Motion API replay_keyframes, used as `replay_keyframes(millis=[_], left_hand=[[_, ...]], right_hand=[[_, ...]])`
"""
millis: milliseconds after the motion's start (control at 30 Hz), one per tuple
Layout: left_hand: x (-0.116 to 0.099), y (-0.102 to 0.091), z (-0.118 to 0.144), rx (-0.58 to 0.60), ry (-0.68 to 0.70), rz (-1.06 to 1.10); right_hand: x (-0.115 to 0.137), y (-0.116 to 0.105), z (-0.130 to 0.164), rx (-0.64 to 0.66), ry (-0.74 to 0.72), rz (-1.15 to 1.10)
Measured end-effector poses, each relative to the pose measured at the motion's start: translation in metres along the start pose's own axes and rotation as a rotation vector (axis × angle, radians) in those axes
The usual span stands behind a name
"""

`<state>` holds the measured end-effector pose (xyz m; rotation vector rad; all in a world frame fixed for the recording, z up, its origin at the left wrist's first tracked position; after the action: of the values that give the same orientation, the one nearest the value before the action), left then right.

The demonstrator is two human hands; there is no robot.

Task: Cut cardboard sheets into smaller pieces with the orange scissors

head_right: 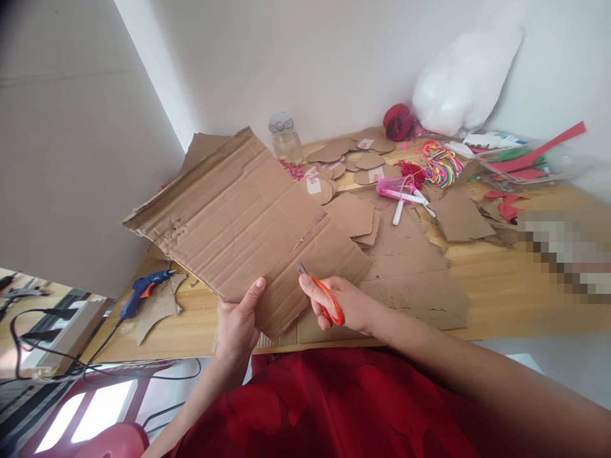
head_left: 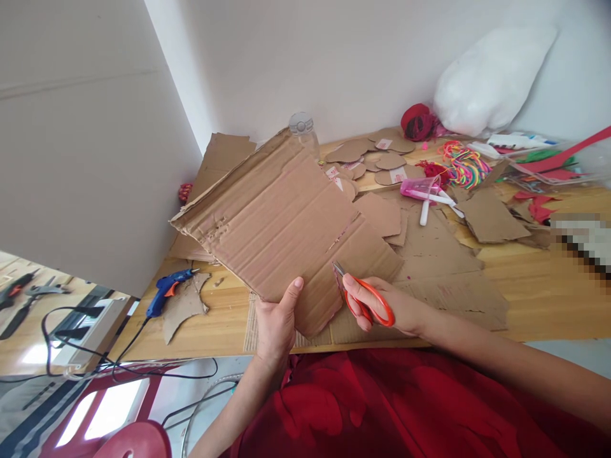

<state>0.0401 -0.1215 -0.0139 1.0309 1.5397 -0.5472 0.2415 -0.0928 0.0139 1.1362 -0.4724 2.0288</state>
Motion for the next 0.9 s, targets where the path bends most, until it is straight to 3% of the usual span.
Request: replay_keyframes(millis=[533, 700, 900], left_hand=[[-0.017, -0.005, -0.005, 0.138, 0.210, -0.173], [-0.022, 0.003, -0.002, 0.157, 0.150, -0.052], [-0.024, 0.006, 0.001, 0.100, 0.023, 0.059]], right_hand=[[0.009, -0.005, 0.006, 0.055, 0.066, 0.125], [0.021, -0.009, 0.008, -0.040, 0.025, 0.217], [0.022, -0.008, 0.011, -0.120, -0.027, 0.294]])
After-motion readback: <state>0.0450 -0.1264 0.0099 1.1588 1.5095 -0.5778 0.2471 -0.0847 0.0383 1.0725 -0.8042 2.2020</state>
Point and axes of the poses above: each hand's wrist, its own z-axis away from the middle knuckle, its own y-axis out of the palm, x = y × z, the point moved 2 cm from there along -z, towards the middle knuckle, and after that the axes turned 14 degrees about y, right-handed, at the moved point
